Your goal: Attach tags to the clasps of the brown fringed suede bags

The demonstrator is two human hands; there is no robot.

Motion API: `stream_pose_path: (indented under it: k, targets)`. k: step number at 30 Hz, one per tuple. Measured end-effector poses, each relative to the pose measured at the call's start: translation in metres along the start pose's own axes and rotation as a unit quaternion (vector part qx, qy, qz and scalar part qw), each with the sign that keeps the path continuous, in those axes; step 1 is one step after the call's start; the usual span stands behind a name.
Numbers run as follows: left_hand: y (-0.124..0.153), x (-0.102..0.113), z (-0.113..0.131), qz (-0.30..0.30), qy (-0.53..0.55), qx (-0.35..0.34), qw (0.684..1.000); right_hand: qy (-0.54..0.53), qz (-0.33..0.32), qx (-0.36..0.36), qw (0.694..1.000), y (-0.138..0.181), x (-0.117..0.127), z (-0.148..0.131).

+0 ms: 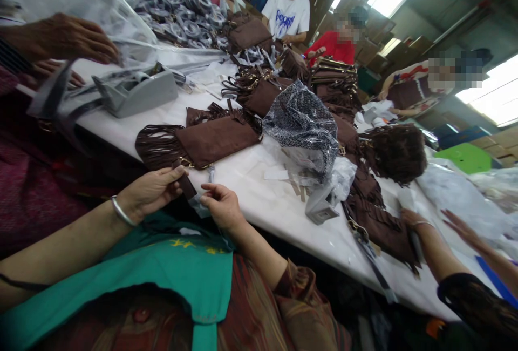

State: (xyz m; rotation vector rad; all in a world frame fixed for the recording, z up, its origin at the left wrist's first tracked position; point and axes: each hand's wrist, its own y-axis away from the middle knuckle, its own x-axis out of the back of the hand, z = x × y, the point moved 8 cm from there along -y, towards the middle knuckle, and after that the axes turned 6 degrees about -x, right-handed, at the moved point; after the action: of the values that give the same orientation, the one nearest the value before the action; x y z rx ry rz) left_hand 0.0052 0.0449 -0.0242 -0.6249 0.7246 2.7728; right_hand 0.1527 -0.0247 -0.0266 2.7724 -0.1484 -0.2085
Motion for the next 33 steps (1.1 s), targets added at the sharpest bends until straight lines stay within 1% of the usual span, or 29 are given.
stream_pose_path:
  k: [2, 4, 8, 11, 14, 16, 18, 21, 23, 26, 28, 30, 33]
  targets:
    - [0.0, 0.002, -0.002, 0.005, 0.028, 0.004, 1.0, 0.027, -0.011, 0.032, 0.999, 0.001, -0.001, -0.005]
    - [-0.001, 0.003, -0.002, 0.001, 0.052, 0.005, 0.999, 0.083, -0.031, 0.068, 0.994, 0.002, -0.004, -0.011]
    - [-0.002, 0.004, -0.002, -0.016, 0.065, 0.008, 0.998, 0.225, -0.095, 0.144, 0.959, 0.006, -0.012, -0.032]
    - [0.0, 0.004, -0.002, -0.021, 0.051, 0.018, 0.998, 0.287, -0.147, 0.151, 0.935, 0.006, -0.018, -0.041]
    - [0.001, 0.004, -0.002, -0.013, 0.054, 0.024, 0.998, 0.317, -0.162, 0.138, 0.924, 0.001, -0.02, -0.043]
    - [0.002, 0.005, -0.001, -0.006, 0.064, 0.024, 0.998, 0.306, -0.155, 0.125, 0.931, -0.003, -0.02, -0.04]
    - [0.003, 0.007, -0.001, 0.002, 0.074, 0.024, 0.997, 0.277, -0.138, 0.099, 0.946, -0.006, -0.018, -0.033]
    - [0.003, 0.01, -0.003, 0.018, 0.085, 0.021, 0.996, 0.213, -0.098, 0.042, 0.971, -0.005, -0.014, -0.021]
    - [0.003, 0.01, -0.004, 0.022, 0.088, 0.013, 0.996, 0.181, -0.072, 0.012, 0.981, 0.0, -0.012, -0.015]
    - [0.002, 0.006, -0.005, 0.009, 0.081, -0.005, 0.997, 0.148, -0.073, -0.02, 0.986, 0.011, -0.014, -0.011]
    - [0.002, 0.003, -0.006, -0.001, 0.066, -0.017, 0.998, 0.105, -0.085, -0.051, 0.99, 0.018, -0.016, -0.007]
    - [0.002, 0.002, -0.006, -0.004, 0.046, -0.026, 0.999, 0.064, -0.08, -0.076, 0.992, 0.022, -0.017, -0.004]
    - [0.002, 0.004, -0.005, -0.001, 0.002, -0.045, 0.999, 0.056, -0.058, -0.065, 0.995, 0.021, -0.017, -0.003]
